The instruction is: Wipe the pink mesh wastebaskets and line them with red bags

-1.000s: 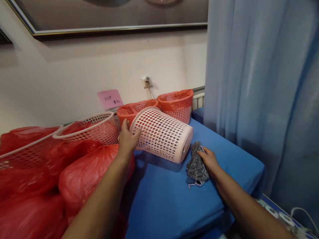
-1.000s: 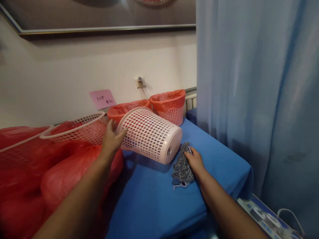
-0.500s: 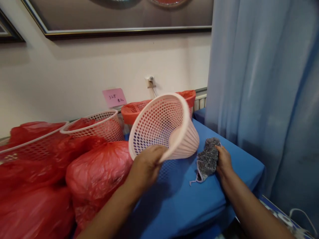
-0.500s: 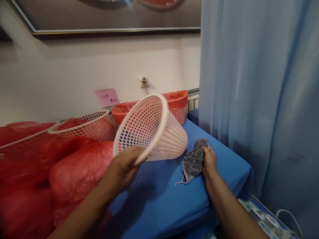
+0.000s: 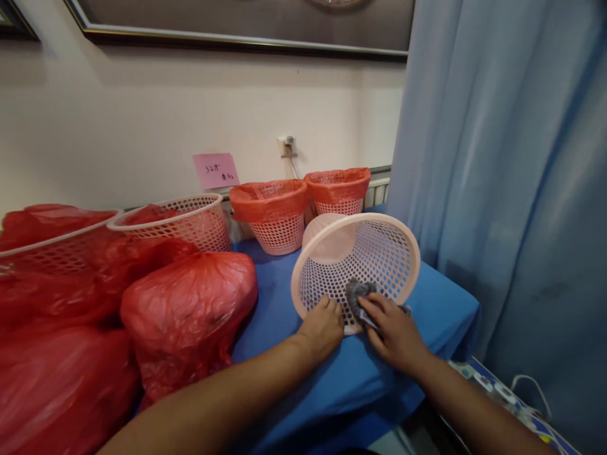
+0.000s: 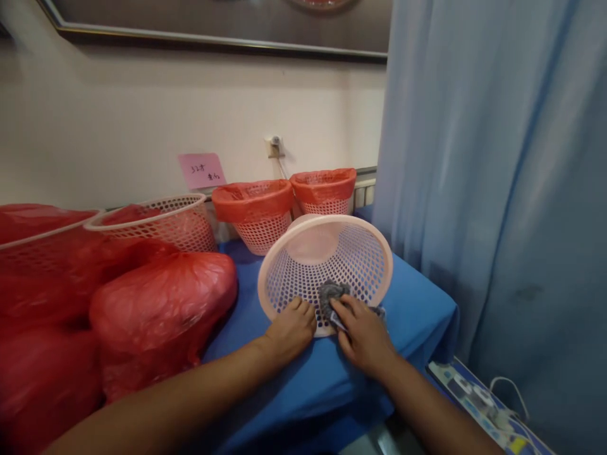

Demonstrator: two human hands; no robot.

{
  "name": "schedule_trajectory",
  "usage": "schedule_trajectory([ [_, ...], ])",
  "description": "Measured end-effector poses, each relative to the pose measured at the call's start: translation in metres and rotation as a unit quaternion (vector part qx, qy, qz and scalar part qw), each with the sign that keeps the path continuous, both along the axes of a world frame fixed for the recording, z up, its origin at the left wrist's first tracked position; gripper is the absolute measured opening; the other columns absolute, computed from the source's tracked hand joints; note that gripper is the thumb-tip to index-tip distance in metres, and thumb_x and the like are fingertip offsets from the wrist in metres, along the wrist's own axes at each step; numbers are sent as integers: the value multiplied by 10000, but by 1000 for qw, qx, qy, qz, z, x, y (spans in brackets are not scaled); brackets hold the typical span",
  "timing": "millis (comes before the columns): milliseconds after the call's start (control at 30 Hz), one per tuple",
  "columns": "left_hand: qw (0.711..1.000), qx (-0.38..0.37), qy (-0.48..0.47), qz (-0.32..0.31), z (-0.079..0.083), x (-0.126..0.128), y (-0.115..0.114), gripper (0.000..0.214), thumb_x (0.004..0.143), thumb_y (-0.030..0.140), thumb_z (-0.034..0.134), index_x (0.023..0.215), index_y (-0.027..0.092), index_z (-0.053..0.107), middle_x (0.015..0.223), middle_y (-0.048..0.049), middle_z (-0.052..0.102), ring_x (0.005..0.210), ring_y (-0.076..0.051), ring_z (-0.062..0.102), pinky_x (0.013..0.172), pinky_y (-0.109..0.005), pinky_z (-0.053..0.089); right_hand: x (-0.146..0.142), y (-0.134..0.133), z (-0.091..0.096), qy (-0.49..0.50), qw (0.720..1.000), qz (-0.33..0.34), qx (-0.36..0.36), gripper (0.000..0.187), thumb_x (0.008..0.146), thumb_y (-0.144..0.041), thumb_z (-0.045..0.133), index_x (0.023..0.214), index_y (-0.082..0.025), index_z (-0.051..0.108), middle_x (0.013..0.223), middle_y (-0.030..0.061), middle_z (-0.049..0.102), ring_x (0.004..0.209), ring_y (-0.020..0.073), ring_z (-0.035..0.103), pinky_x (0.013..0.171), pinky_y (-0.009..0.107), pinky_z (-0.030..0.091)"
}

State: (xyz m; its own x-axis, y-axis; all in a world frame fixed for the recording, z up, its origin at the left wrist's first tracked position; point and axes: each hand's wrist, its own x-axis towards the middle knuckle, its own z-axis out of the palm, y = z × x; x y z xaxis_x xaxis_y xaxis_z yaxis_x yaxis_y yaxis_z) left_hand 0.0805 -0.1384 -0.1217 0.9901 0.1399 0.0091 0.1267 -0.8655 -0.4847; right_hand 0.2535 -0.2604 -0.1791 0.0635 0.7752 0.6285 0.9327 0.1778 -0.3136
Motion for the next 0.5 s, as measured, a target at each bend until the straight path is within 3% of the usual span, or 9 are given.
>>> schedule_trajectory([
  [67,998,-24,-38,-46,-5,-8,0,209,966,168,528,1027,110,720,983,-132,728,966,-259,639,929,-441,427,-11,7,-3,-20,997,-17,-73,515,866,-175,533,1378,-212,568,1332,128,584,1152,274,582,1003,442,502],
  [167,975,-117,-112,-151,-15,-35,-9,244,990,169,478,1165,177,647,1130,-97,713,1029,-220,631,973,-411,429,-14,20,-7,-6,992,-73,-108,486,875,-187,522,1357,-190,587,1348,137,576,1171,287,563,1025,463,477],
  [200,966,-161,-138,-148,-19,-46,-13,227,983,158,473,1131,183,644,1086,-82,720,973,-203,641,929,-381,453,-13,23,-7,4,990,-88,-111,477,880,-193,518,1351,-175,590,1345,144,574,1183,289,556,1033,459,469],
  [267,939,-261,-222,-37,-27,-63,-16,138,953,179,504,999,179,634,934,-66,720,835,-192,647,806,-342,494,-10,28,-8,20,987,-106,-116,462,889,-201,507,1340,-143,596,1326,160,576,1199,295,546,1043,450,458],
  [300,910,-310,-272,44,-31,-69,-15,94,936,224,541,961,178,619,886,-63,711,790,-195,647,761,-338,506,-10,30,-7,23,987,-110,-118,458,893,-203,502,1336,-133,598,1313,165,578,1200,298,544,1046,449,454],
  [367,822,-406,-361,173,-36,-69,-8,210,878,343,646,993,175,597,910,-75,717,806,-216,671,750,-354,538,-12,32,-6,22,986,-109,-121,453,897,-203,500,1334,-136,601,1297,166,585,1191,302,543,1050,455,446],
  [433,729,-499,-420,208,-41,-59,4,422,800,404,736,1111,162,584,1039,-107,735,908,-243,700,815,-382,563,-18,33,-6,17,987,-107,-118,451,893,-200,509,1331,-146,604,1299,168,584,1181,308,543,1043,466,448],
  [500,655,-578,-449,189,-45,-45,16,476,769,372,756,1163,151,607,1126,-124,745,988,-259,710,873,-390,567,-24,34,-8,15,988,-101,-113,458,884,-191,524,1333,-155,602,1310,167,578,1152,302,552,1031,466,458],
])
